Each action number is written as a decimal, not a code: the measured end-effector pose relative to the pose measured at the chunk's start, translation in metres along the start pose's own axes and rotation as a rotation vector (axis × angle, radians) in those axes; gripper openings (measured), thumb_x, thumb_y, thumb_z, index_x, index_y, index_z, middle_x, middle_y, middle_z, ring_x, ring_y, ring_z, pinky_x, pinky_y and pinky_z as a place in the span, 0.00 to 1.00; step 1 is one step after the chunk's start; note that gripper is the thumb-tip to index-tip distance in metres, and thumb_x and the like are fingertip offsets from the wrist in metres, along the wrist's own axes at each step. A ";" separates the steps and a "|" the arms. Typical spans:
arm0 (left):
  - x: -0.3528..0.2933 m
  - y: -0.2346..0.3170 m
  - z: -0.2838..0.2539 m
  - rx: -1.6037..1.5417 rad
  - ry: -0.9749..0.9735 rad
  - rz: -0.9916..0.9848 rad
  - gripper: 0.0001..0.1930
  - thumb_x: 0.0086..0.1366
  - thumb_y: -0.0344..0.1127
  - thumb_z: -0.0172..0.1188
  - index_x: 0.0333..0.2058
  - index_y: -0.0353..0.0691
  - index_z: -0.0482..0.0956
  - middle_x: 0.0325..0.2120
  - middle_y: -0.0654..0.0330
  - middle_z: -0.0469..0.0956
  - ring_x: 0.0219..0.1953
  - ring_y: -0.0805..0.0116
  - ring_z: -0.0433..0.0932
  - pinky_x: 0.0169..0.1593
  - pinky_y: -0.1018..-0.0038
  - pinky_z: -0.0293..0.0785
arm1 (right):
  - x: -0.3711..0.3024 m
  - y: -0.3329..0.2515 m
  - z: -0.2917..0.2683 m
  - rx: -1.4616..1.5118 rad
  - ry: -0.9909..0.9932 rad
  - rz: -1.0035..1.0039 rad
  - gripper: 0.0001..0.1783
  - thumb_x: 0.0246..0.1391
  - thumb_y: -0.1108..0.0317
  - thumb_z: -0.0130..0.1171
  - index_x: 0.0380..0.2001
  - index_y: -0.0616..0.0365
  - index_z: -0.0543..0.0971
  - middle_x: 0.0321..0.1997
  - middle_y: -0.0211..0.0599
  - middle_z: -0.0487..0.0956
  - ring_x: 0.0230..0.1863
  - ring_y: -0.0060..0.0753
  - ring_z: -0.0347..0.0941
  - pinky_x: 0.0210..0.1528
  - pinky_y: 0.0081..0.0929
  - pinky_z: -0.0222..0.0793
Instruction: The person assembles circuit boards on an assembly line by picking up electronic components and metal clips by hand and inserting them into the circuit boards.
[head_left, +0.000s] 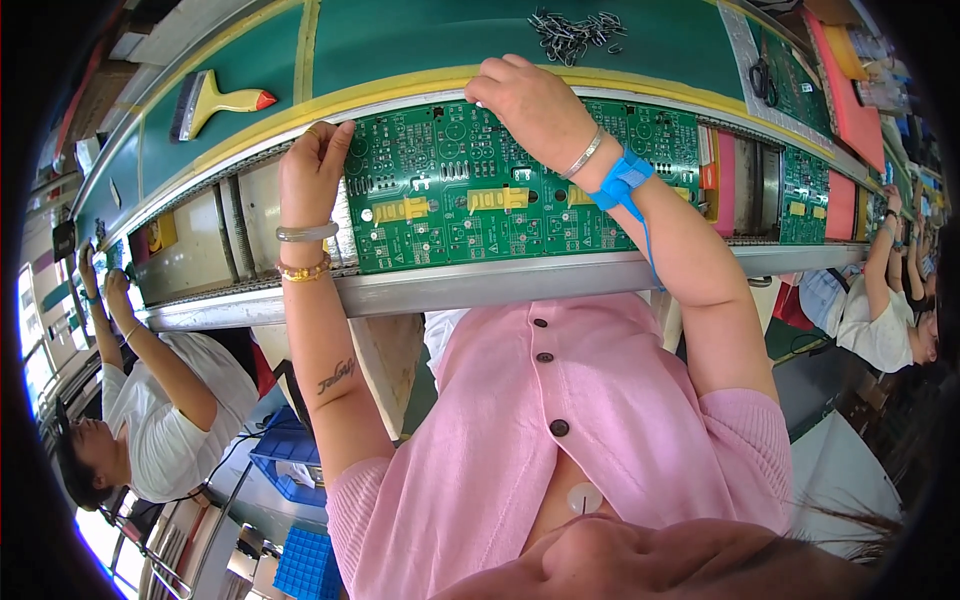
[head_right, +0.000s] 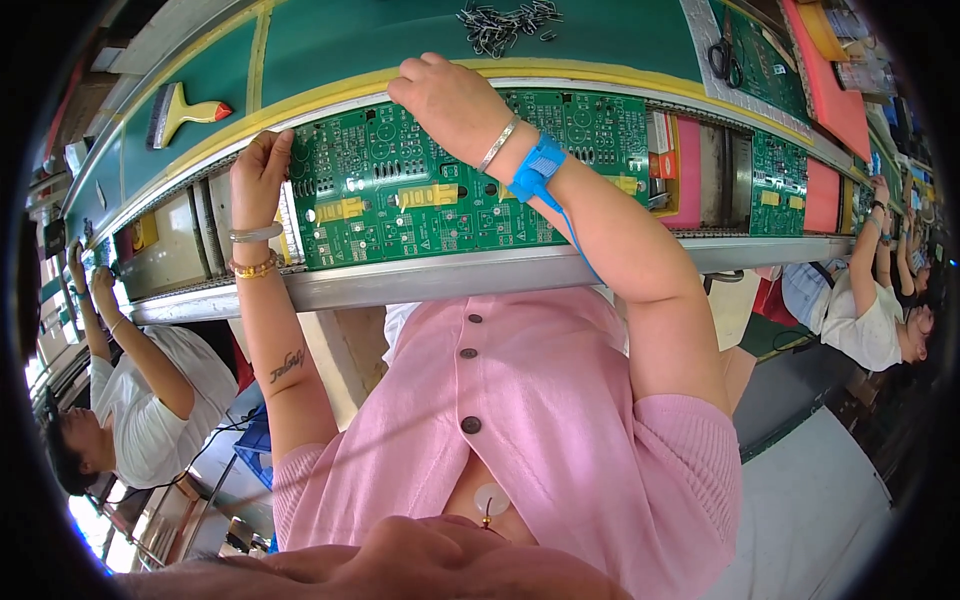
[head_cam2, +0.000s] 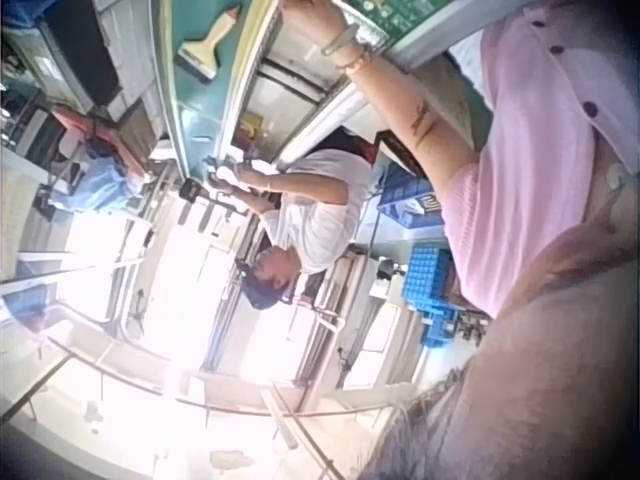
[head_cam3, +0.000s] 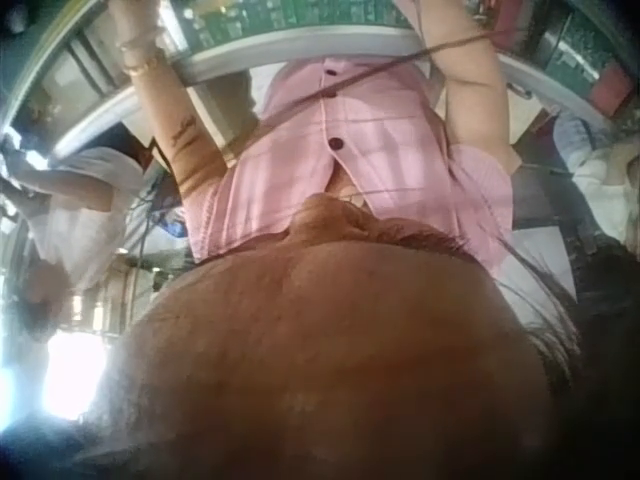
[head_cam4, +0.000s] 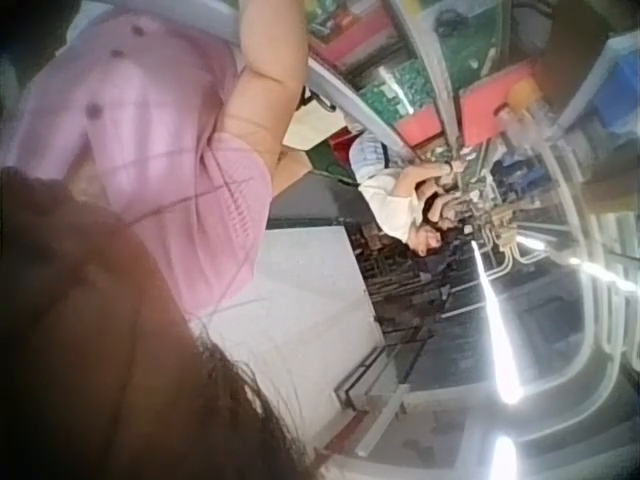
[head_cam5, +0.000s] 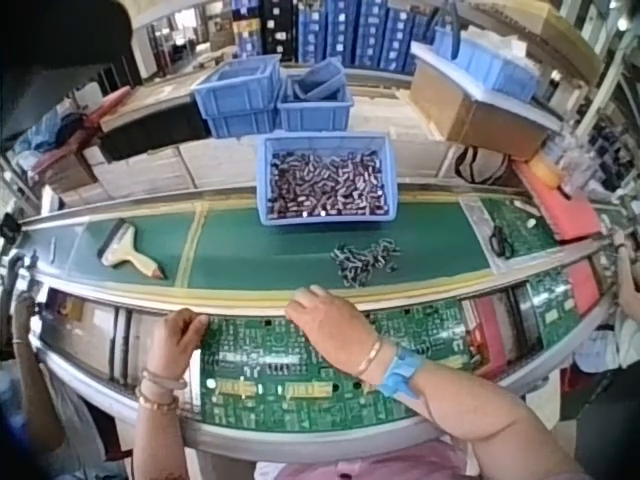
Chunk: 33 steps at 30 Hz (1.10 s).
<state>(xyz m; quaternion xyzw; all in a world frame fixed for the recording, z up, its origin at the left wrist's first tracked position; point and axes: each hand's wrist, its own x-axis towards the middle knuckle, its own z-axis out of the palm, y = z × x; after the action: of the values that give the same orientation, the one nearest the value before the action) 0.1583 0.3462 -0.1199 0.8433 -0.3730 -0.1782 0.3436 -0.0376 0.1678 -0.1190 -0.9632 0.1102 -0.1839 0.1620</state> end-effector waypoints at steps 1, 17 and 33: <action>0.000 0.001 0.000 0.001 -0.001 0.002 0.18 0.61 0.46 0.58 0.24 0.34 0.75 0.12 0.62 0.68 0.16 0.74 0.64 0.22 0.76 0.61 | 0.000 -0.001 -0.001 -0.001 0.000 0.000 0.07 0.44 0.74 0.54 0.30 0.55 0.76 0.31 0.32 0.71 0.36 0.38 0.69 0.35 0.30 0.70; -0.005 0.021 -0.001 0.077 0.047 0.100 0.11 0.57 0.38 0.62 0.25 0.34 0.77 0.15 0.61 0.73 0.17 0.74 0.71 0.24 0.78 0.67 | -0.029 0.022 -0.046 0.141 0.213 0.175 0.06 0.47 0.72 0.57 0.31 0.57 0.77 0.32 0.34 0.76 0.35 0.39 0.72 0.37 0.30 0.70; 0.063 0.124 0.120 0.142 -0.037 0.848 0.10 0.49 0.32 0.63 0.34 0.43 0.80 0.32 0.62 0.75 0.38 0.60 0.73 0.41 0.68 0.71 | -0.040 0.055 -0.044 -0.145 0.116 0.107 0.08 0.44 0.66 0.60 0.29 0.55 0.74 0.29 0.32 0.69 0.36 0.37 0.68 0.37 0.33 0.68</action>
<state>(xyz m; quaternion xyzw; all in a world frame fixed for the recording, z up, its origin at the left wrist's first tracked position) 0.0704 0.1856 -0.1183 0.6335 -0.7042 -0.0100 0.3206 -0.1000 0.1159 -0.1127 -0.9530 0.1834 -0.2218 0.0948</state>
